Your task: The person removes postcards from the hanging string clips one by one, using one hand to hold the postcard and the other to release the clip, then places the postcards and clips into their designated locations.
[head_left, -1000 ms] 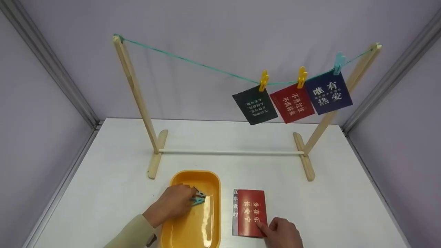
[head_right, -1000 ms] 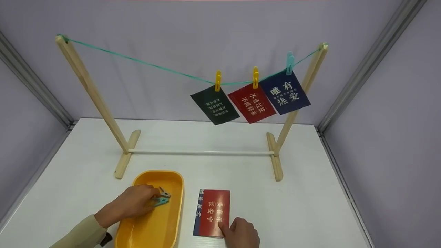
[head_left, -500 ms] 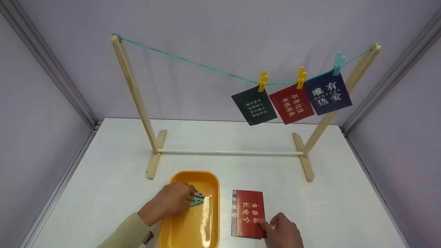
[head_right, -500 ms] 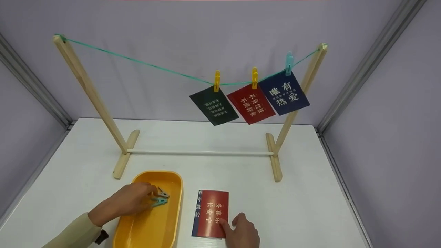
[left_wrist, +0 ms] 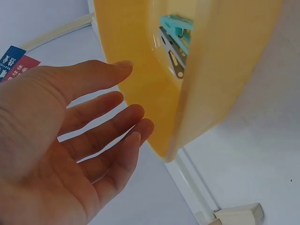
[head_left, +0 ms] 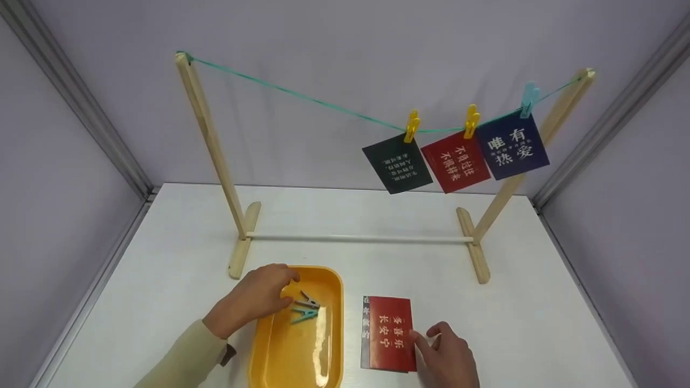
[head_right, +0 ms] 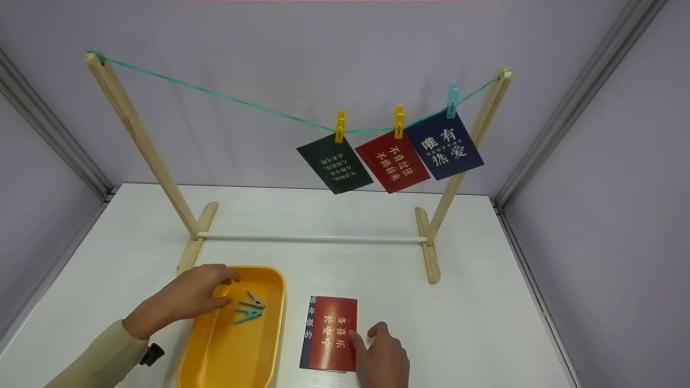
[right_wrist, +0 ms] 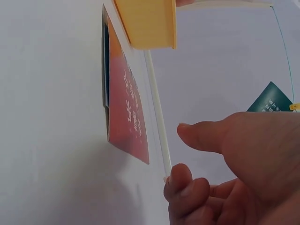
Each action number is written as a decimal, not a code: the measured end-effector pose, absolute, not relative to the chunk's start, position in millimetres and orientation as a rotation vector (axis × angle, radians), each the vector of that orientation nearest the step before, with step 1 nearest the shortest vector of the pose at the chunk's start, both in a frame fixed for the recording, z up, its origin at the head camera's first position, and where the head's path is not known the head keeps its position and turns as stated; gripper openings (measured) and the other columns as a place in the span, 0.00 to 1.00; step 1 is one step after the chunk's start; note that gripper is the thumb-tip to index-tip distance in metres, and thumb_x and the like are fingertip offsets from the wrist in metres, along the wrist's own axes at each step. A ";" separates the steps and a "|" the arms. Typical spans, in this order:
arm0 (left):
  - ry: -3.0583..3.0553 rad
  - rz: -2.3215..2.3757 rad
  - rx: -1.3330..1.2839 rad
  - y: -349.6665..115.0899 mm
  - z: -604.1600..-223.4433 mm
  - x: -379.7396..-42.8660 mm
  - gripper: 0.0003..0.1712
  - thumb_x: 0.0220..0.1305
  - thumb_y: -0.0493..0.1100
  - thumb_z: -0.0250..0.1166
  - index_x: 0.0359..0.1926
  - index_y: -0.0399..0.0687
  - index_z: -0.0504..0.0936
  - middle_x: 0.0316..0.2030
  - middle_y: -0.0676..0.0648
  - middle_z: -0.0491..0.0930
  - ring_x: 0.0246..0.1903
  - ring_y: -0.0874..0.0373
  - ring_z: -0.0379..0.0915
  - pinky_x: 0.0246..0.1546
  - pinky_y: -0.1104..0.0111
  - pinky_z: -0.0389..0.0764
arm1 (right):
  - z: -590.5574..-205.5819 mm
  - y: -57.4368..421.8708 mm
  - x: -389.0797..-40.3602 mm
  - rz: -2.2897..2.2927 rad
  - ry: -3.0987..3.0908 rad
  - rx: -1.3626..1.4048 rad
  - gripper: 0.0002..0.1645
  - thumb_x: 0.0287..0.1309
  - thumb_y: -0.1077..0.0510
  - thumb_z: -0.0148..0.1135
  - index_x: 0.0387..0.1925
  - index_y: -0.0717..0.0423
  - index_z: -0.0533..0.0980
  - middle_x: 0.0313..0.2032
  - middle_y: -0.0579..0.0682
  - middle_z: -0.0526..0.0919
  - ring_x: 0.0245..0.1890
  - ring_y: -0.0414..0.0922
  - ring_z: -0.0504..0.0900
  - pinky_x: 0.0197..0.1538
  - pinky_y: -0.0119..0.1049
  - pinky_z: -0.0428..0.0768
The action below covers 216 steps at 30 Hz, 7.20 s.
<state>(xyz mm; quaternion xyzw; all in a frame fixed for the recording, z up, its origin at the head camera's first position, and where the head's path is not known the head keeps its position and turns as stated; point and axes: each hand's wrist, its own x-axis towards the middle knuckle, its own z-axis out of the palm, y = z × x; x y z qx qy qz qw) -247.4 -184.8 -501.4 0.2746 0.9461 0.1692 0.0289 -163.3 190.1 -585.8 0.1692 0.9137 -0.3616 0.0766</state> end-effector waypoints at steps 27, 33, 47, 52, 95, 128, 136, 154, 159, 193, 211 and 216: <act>3.247 0.723 1.057 -160.6 -471.4 -269.3 0.29 0.69 0.44 0.72 0.67 0.45 0.75 0.65 0.39 0.70 0.50 0.50 0.81 0.34 0.68 0.84 | -569.9 181.2 -193.3 -1.377 2.823 0.302 0.24 0.70 0.43 0.66 0.53 0.59 0.78 0.46 0.51 0.88 0.48 0.45 0.87 0.51 0.44 0.88; 3.291 0.706 1.099 -157.3 -456.7 -276.1 0.27 0.69 0.43 0.72 0.66 0.45 0.76 0.63 0.40 0.72 0.50 0.50 0.82 0.34 0.67 0.85 | -566.8 176.9 -199.8 -1.436 2.825 0.267 0.21 0.70 0.47 0.67 0.53 0.58 0.78 0.47 0.51 0.87 0.49 0.45 0.88 0.52 0.45 0.88; 3.336 0.723 1.195 -144.2 -425.2 -289.2 0.25 0.72 0.42 0.68 0.67 0.43 0.75 0.62 0.39 0.73 0.44 0.50 0.81 0.35 0.68 0.87 | -548.6 166.0 -216.3 -1.499 2.900 0.085 0.14 0.72 0.51 0.66 0.51 0.54 0.78 0.45 0.49 0.87 0.48 0.44 0.88 0.50 0.41 0.88; 3.359 0.726 1.197 -142.5 -418.7 -291.6 0.26 0.72 0.43 0.68 0.67 0.43 0.75 0.62 0.40 0.73 0.47 0.50 0.82 0.41 0.67 0.89 | -540.5 163.4 -224.2 -1.512 2.953 0.011 0.12 0.71 0.52 0.66 0.50 0.53 0.79 0.43 0.48 0.87 0.47 0.43 0.88 0.48 0.35 0.85; 3.487 0.566 1.463 -94.5 -342.8 -338.7 0.19 0.72 0.37 0.64 0.61 0.38 0.79 0.52 0.39 0.80 0.45 0.48 0.79 0.42 0.62 0.88 | -524.0 150.1 -279.9 -1.850 2.864 -0.156 0.10 0.71 0.57 0.66 0.48 0.58 0.80 0.38 0.53 0.88 0.36 0.40 0.86 0.38 0.29 0.83; 3.575 0.080 1.747 -68.3 -300.0 -367.5 0.12 0.74 0.40 0.63 0.53 0.41 0.86 0.47 0.44 0.88 0.47 0.49 0.84 0.54 0.62 0.87 | -498.4 147.0 -329.0 -1.991 2.659 -0.128 0.13 0.71 0.55 0.65 0.49 0.61 0.80 0.40 0.56 0.88 0.37 0.45 0.89 0.43 0.43 0.90; 3.554 0.144 1.697 -52.9 -293.4 -371.3 0.14 0.74 0.40 0.63 0.56 0.41 0.85 0.49 0.43 0.87 0.52 0.49 0.82 0.59 0.60 0.84 | -494.1 141.7 -336.2 -2.084 2.548 -0.021 0.20 0.72 0.53 0.64 0.56 0.63 0.76 0.44 0.60 0.88 0.39 0.46 0.90 0.42 0.39 0.89; 3.489 0.146 1.658 -27.6 -292.4 -376.4 0.21 0.72 0.49 0.68 0.60 0.45 0.82 0.53 0.45 0.84 0.56 0.50 0.79 0.63 0.61 0.81 | -493.5 151.1 -348.5 -2.146 2.513 0.053 0.25 0.73 0.50 0.64 0.60 0.63 0.73 0.46 0.62 0.89 0.40 0.45 0.91 0.44 0.37 0.90; 3.451 0.175 1.569 -21.4 -288.6 -374.4 0.29 0.72 0.56 0.68 0.65 0.45 0.79 0.59 0.45 0.82 0.63 0.49 0.76 0.71 0.59 0.76 | -491.1 156.8 -354.5 -2.219 2.453 0.129 0.33 0.72 0.48 0.65 0.67 0.62 0.68 0.55 0.65 0.85 0.51 0.56 0.90 0.50 0.39 0.90; 3.331 -0.102 1.158 1.0 -262.7 -378.1 0.39 0.77 0.67 0.53 0.76 0.48 0.66 0.71 0.46 0.75 0.72 0.50 0.70 0.76 0.54 0.68 | -490.9 156.1 -381.0 -2.392 2.049 0.084 0.32 0.70 0.46 0.68 0.67 0.57 0.69 0.63 0.58 0.82 0.57 0.48 0.87 0.60 0.41 0.86; 3.267 -0.076 1.151 14.8 -269.4 -384.3 0.35 0.84 0.61 0.45 0.72 0.39 0.71 0.64 0.42 0.81 0.64 0.48 0.78 0.69 0.53 0.77 | -503.0 148.7 -376.9 -2.601 1.924 0.001 0.25 0.72 0.56 0.65 0.67 0.54 0.73 0.56 0.51 0.86 0.49 0.44 0.87 0.52 0.36 0.87; 3.291 -0.065 1.147 14.3 -269.9 -385.5 0.29 0.85 0.56 0.45 0.67 0.40 0.76 0.60 0.42 0.83 0.61 0.48 0.80 0.67 0.54 0.80 | -505.0 148.6 -375.9 -2.609 1.904 0.013 0.21 0.72 0.55 0.65 0.62 0.55 0.76 0.50 0.50 0.89 0.44 0.42 0.85 0.49 0.35 0.86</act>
